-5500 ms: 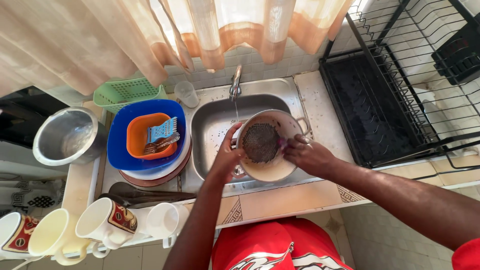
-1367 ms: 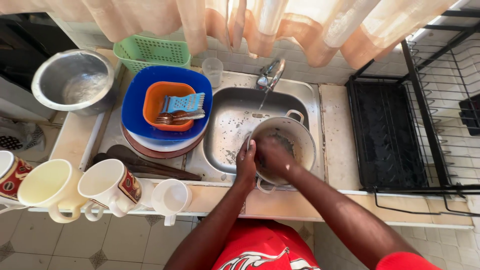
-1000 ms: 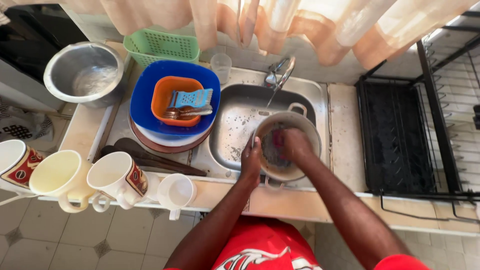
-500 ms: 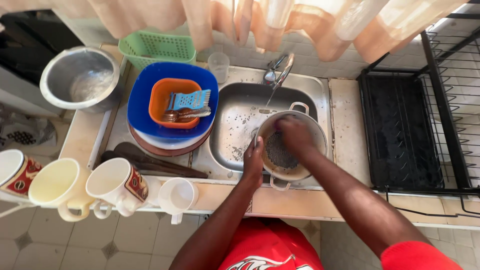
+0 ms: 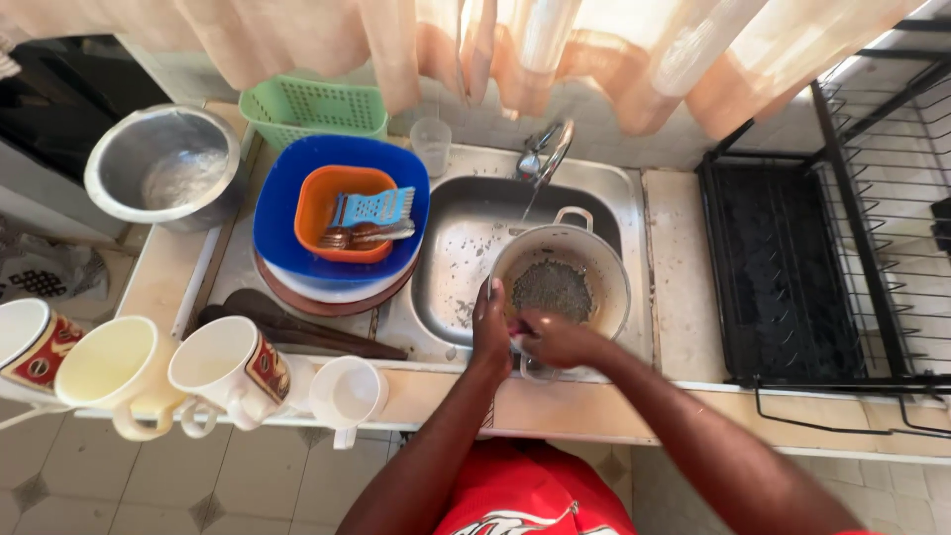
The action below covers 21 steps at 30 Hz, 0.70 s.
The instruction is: Washing and rinsing a metal pot and a small cup in a kitchen sink
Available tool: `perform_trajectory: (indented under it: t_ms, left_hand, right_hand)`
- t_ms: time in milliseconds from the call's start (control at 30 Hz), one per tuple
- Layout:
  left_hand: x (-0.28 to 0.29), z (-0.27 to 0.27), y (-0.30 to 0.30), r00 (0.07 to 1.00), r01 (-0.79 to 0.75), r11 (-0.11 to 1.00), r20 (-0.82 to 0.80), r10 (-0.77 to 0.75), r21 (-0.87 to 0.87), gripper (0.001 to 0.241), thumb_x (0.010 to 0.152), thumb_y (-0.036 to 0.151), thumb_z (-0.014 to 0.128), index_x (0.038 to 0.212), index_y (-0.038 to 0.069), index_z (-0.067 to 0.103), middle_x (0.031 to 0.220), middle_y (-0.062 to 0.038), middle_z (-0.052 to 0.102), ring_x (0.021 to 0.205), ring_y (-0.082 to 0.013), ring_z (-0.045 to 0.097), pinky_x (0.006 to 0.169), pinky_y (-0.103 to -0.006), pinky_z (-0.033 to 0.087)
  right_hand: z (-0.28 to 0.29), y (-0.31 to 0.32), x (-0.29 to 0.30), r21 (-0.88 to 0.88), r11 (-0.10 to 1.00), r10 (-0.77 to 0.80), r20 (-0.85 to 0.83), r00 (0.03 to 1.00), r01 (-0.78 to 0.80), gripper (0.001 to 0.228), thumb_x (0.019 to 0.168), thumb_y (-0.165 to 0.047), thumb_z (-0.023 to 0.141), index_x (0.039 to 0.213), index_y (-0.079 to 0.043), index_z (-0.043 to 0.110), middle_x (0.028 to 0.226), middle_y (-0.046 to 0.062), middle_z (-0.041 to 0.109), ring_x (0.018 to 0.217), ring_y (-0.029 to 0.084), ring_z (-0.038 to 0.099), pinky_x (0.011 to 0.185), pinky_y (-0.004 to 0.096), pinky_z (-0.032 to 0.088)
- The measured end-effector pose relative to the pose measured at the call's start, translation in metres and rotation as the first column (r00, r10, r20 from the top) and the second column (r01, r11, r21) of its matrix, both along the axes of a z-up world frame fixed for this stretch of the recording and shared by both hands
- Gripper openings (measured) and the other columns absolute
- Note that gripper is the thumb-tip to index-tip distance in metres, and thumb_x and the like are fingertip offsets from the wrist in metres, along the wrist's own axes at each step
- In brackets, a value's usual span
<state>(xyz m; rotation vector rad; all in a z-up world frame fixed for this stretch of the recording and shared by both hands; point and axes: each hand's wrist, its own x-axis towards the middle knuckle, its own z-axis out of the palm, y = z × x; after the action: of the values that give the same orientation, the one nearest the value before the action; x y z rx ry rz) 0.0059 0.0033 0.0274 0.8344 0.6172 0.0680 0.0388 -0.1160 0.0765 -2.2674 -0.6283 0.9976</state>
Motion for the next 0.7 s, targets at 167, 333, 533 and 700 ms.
perform_trajectory:
  t_ms: [167, 333, 533, 700]
  left_hand:
    - [-0.002, 0.021, 0.000, 0.999, 0.049, 0.999, 0.005, -0.049, -0.012, 0.057, 0.102, 0.055, 0.054, 0.151, 0.027, 0.050, 0.130, -0.018, 0.060, 0.109, -0.0313, 0.062, 0.088, -0.0379, 0.053]
    - [0.003, 0.013, -0.004, 0.992, 0.095, 0.994, -0.086, -0.090, 0.053, 0.064, 0.100, 0.060, 0.052, 0.155, 0.028, 0.042, 0.159, -0.023, 0.038, 0.131, -0.0437, 0.052, 0.102, -0.0436, 0.044]
    - [-0.002, 0.023, 0.002, 0.996, 0.081, 0.994, -0.048, -0.078, 0.070, 0.065, 0.097, 0.063, 0.053, 0.152, 0.032, 0.043, 0.146, -0.033, 0.048, 0.127, -0.0500, 0.055, 0.103, -0.0505, 0.048]
    - [0.006, -0.018, -0.011, 0.991, 0.086, 0.995, -0.111, -0.080, 0.052, 0.062, 0.099, 0.064, 0.052, 0.151, 0.030, 0.046, 0.112, -0.017, 0.050, 0.093, -0.0256, 0.052, 0.081, -0.0332, 0.042]
  right_hand:
    - [0.012, 0.010, -0.008, 0.189, 0.955, -0.252, 0.104, 0.962, 0.230, 0.032, 0.096, -0.023, 0.056, 0.125, -0.009, 0.058, 0.121, 0.021, 0.061, 0.120, 0.042, 0.060, 0.102, 0.051, 0.049]
    - [0.057, -0.007, -0.010, -0.044, 0.992, 0.120, 0.045, 0.992, -0.118, 0.040, 0.092, -0.030, 0.063, 0.124, -0.006, 0.069, 0.128, 0.026, 0.066, 0.118, 0.047, 0.063, 0.100, 0.052, 0.052]
    - [0.061, 0.014, -0.017, 0.116, 0.966, 0.226, 0.058, 0.972, -0.231, 0.112, 0.080, -0.038, 0.083, 0.162, 0.001, 0.016, 0.163, 0.031, 0.025, 0.152, 0.047, 0.020, 0.126, 0.056, 0.009]
    - [0.065, -0.011, -0.015, -0.229, 0.891, 0.370, -0.134, 0.919, -0.392, 0.119, 0.076, -0.039, 0.088, 0.162, -0.009, 0.010, 0.127, 0.032, 0.063, 0.123, 0.051, 0.059, 0.105, 0.060, 0.047]
